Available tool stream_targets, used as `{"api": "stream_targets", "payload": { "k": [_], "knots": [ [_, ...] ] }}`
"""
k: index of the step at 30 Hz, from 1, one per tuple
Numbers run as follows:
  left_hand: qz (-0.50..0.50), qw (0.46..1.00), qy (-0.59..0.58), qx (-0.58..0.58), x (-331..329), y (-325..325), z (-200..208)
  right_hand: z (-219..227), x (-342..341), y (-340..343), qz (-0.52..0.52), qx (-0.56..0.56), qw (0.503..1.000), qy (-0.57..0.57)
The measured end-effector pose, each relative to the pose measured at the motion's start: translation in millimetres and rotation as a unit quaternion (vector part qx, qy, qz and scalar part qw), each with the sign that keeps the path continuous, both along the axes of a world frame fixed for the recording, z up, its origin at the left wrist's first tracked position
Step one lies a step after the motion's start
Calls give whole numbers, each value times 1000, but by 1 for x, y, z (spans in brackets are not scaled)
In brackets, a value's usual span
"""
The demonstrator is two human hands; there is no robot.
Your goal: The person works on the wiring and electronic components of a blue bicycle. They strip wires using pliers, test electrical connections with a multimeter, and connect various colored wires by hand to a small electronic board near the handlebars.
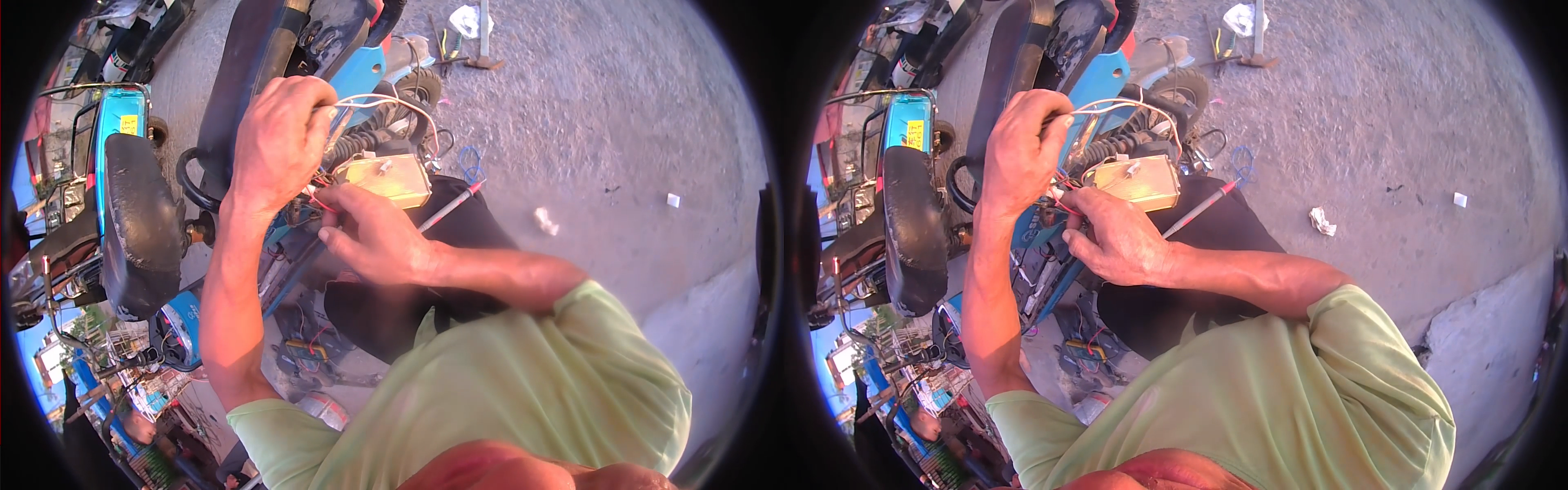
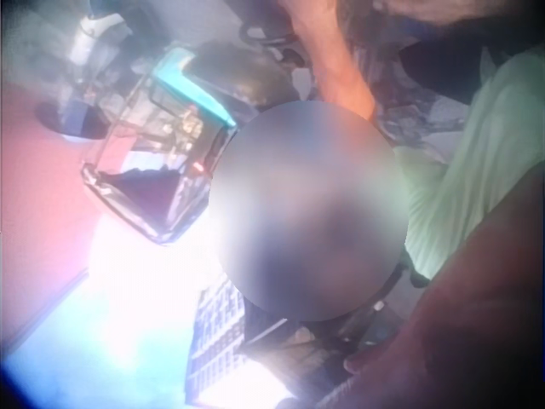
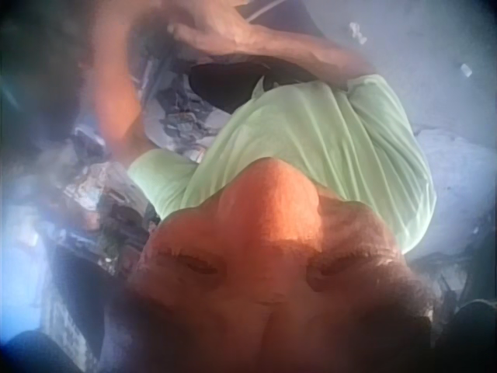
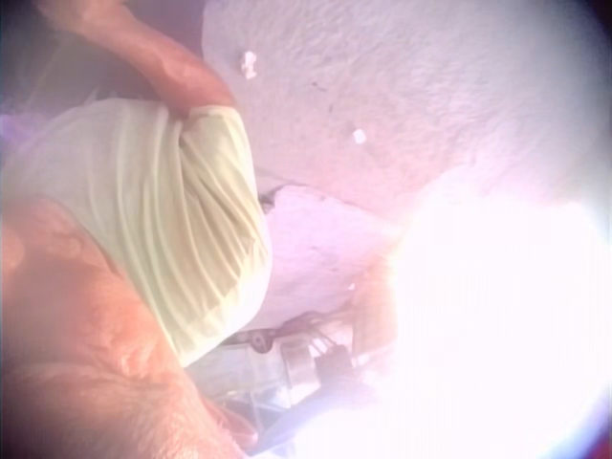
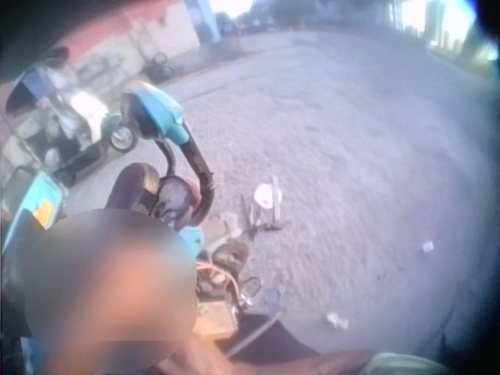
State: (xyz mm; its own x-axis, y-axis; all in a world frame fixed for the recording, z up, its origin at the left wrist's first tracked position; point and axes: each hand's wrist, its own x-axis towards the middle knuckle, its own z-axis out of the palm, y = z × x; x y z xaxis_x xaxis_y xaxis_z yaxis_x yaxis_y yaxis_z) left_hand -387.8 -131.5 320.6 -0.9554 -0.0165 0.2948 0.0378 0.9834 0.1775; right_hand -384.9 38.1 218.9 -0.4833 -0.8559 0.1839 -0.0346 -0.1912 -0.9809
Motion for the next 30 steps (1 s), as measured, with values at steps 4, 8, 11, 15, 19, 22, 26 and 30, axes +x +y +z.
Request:
{"api": "stream_targets", "payload": {
  "k": [4, 8, 11, 15, 19, 22, 26, 30],
  "knots": [
    [118, 962, -7, 245, 11, -2, 3, 3, 0, 1, 13, 10, 999, -29],
    [145, 942, 44, 300, 13, -10, 1, 4, 1, 1, 10, 4, 999, -41],
    [157, 919, 48, 359, 17, -11, 5, 2, 1, 1, 4, -10, 999, -32],
    [143, 912, 69, 378, 23, -2, 19, 3, 0, 1, 27, 13, 997, -76],
    [116, 909, 62, 396, 44, 1, 23, 1, 0, 0, 27, 18, 995, -97],
    [66, 903, 72, 418, 60, -2, 21, 0, 1, -1, 33, 17, 995, -93],
    [28, 890, 114, 440, 77, -7, 26, -7, 6, -4, 28, 3, 996, -89],
    [34, 877, 165, 450, 93, -9, 30, -10, 8, -4, 31, -15, 990, -140]
  ]
}}
